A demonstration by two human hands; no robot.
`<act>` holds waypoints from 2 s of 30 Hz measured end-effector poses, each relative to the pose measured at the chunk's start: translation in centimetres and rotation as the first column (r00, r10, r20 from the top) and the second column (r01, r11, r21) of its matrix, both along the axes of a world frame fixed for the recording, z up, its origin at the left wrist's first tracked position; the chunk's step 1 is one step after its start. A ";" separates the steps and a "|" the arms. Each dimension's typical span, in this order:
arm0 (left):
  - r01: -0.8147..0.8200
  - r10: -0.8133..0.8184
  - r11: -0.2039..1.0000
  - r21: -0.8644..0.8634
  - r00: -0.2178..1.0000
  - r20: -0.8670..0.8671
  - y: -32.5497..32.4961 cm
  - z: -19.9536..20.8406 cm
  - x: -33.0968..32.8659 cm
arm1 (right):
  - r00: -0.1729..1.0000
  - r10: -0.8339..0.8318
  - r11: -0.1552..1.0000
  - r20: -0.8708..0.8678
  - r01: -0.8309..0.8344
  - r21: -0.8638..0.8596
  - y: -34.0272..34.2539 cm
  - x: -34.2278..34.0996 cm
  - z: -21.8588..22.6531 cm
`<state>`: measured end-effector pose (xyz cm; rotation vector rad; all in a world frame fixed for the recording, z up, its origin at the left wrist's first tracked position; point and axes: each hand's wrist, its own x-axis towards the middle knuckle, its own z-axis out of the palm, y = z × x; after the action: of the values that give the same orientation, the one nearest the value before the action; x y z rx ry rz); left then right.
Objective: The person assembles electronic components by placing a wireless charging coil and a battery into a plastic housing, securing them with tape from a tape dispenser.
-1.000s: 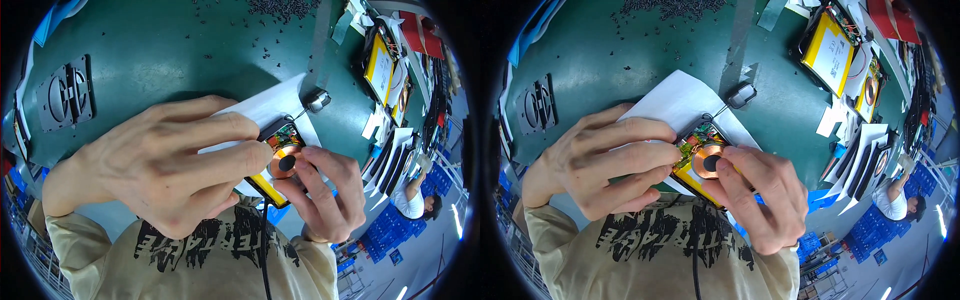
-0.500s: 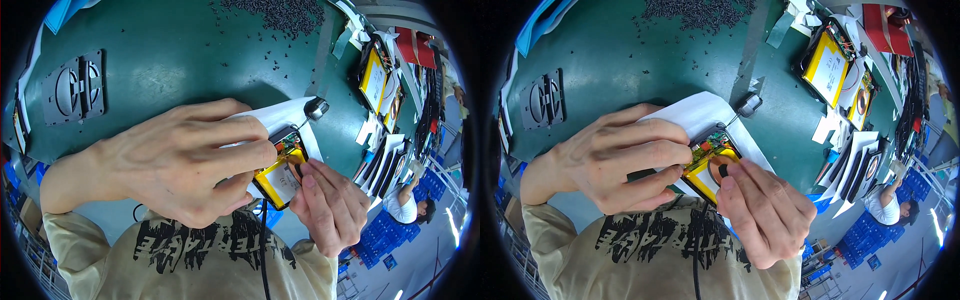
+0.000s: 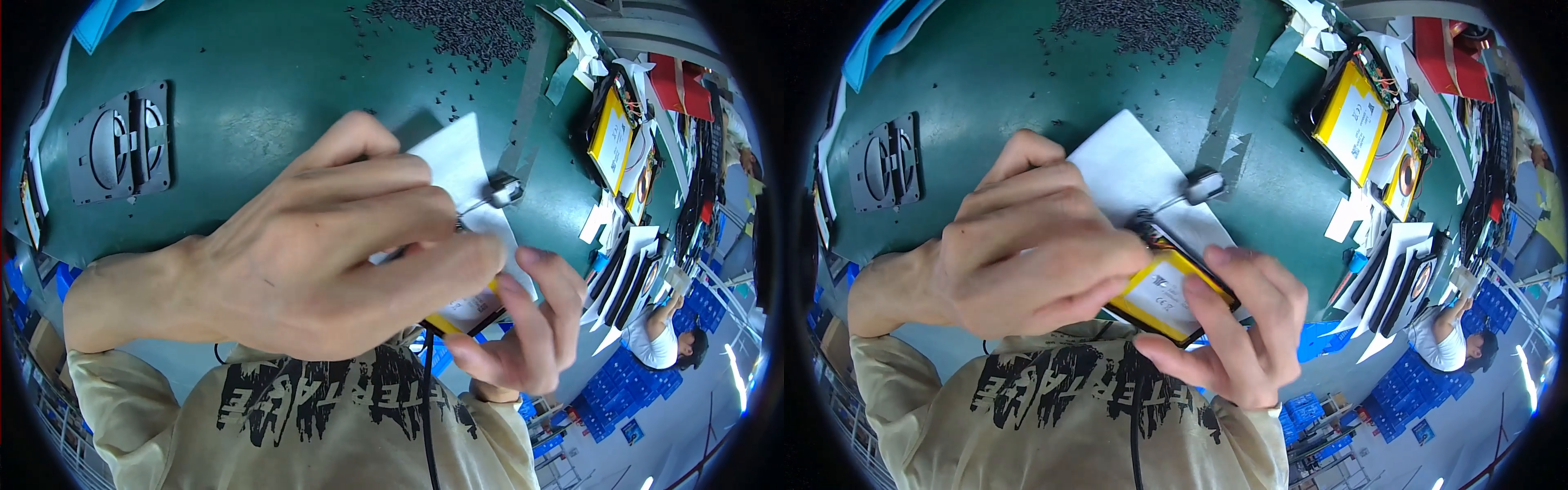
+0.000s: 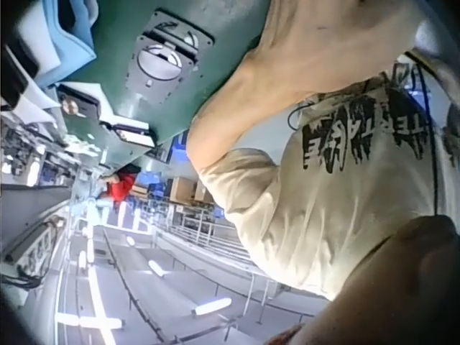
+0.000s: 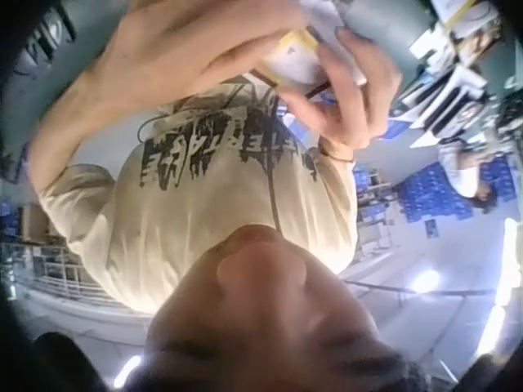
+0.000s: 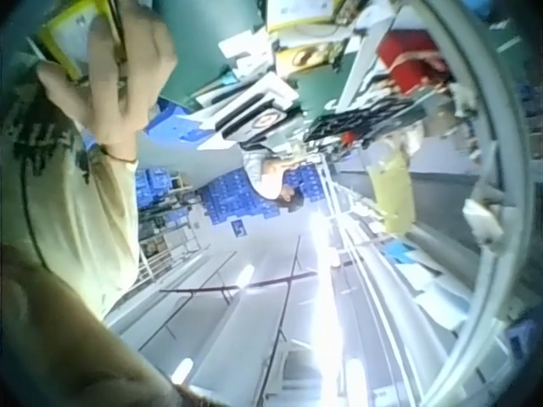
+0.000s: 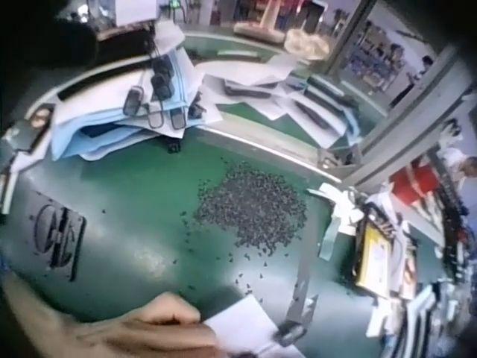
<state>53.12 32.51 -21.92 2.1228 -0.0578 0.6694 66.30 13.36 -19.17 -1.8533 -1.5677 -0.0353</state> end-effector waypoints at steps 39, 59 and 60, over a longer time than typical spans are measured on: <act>0.082 -0.108 0.992 -0.097 0.950 -0.292 2.5 2.0 -0.6 | 0.977 0.068 0.941 -0.201 -0.130 -0.314 1.3 -2.0 1.0; 0.177 -0.124 0.957 0.231 0.967 -0.224 3.5 7.0 -3.2 | 0.944 -0.018 1.000 -0.329 0.018 -0.004 3.4 -3.1 0.5; 0.151 -0.028 0.920 0.362 0.945 -0.325 4.8 8.0 -3.5 | 0.943 -0.056 0.998 -0.327 0.054 -0.014 3.2 -2.9 0.2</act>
<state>49.66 37.36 -13.89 2.5639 -0.1194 0.2681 63.45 16.54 -18.94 -1.7985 -1.2861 0.2402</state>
